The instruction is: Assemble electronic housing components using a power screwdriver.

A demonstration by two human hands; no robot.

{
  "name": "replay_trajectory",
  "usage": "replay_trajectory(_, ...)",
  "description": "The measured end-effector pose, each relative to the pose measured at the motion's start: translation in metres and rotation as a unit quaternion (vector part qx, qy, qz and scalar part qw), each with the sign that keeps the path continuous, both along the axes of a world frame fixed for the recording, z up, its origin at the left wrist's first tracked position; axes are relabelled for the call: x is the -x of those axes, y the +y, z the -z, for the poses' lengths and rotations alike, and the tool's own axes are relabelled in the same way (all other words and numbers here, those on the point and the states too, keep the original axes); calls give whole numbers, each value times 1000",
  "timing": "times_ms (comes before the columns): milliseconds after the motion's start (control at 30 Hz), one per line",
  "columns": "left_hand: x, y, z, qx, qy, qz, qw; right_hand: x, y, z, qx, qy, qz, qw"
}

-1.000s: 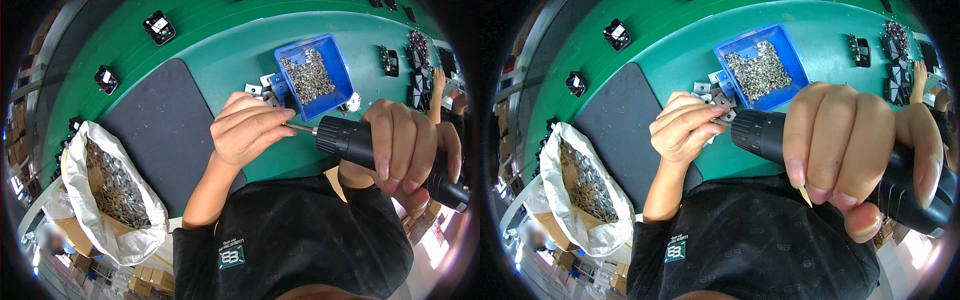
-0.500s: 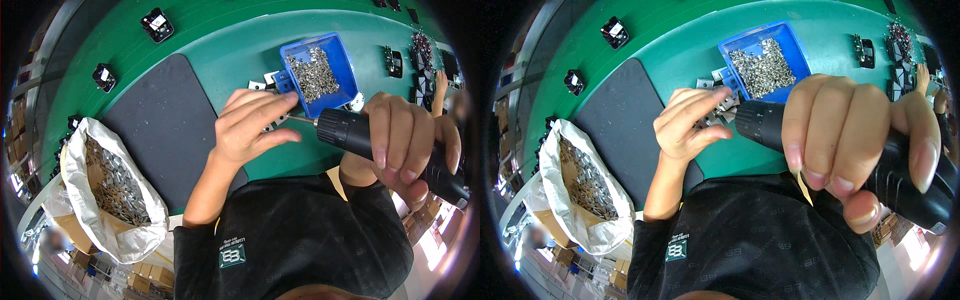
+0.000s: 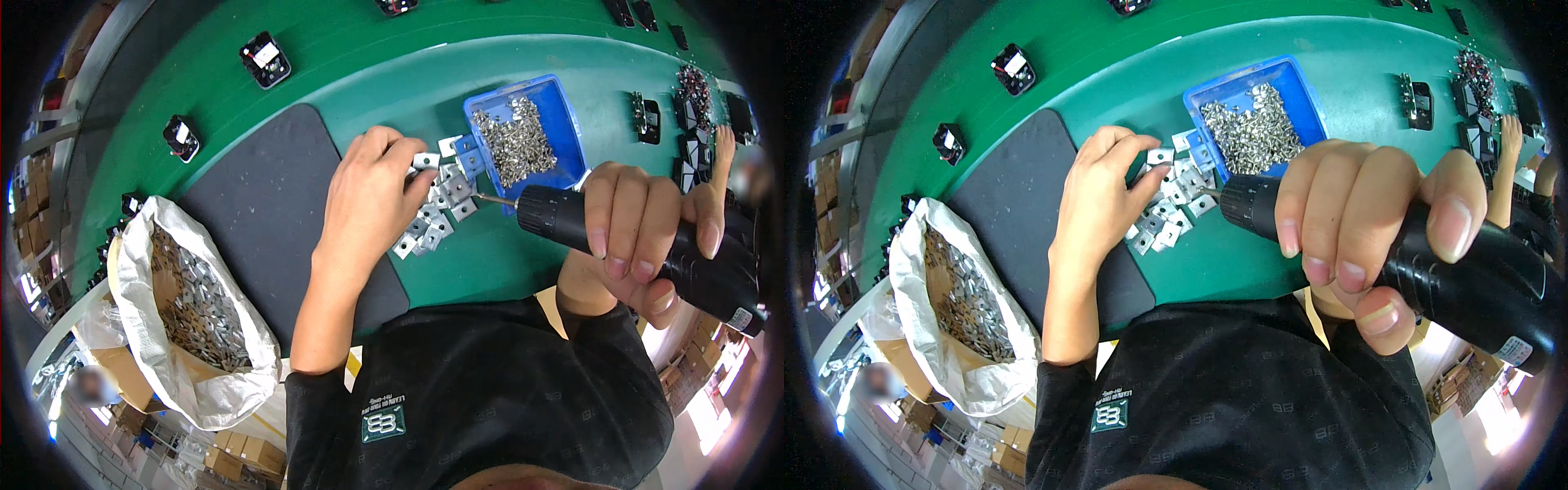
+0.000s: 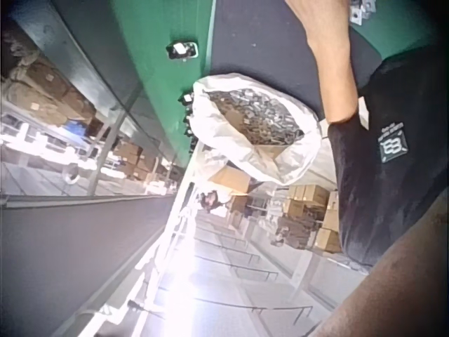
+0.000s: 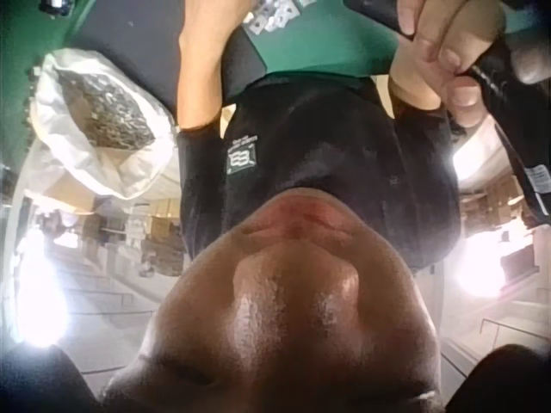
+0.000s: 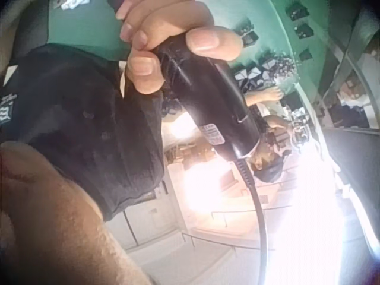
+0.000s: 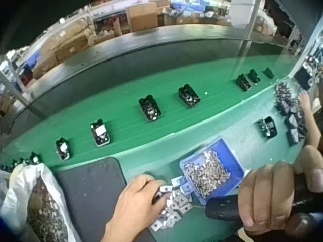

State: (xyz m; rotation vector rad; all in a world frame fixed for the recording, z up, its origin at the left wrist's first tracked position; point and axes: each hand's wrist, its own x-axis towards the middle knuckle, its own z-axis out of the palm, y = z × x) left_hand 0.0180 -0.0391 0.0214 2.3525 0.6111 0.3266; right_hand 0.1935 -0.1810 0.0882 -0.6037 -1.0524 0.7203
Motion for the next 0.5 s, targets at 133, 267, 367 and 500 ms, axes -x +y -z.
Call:
replay_trajectory(133,-4,-4,-4,-27,16,-1,1000,-7,-4,2,-28,-8,17,999)
replay_trajectory(267,-4,-8,0,30,52,-43,997,-10,-4,7,-42,4,33,999)
replay_trajectory(367,-7,5,-2,85,17,-58,994,-12,-2,9,-56,8,49,997)
replay_trajectory(500,-26,56,-7,109,-10,-181,977,-18,1,8,-50,3,28,998)
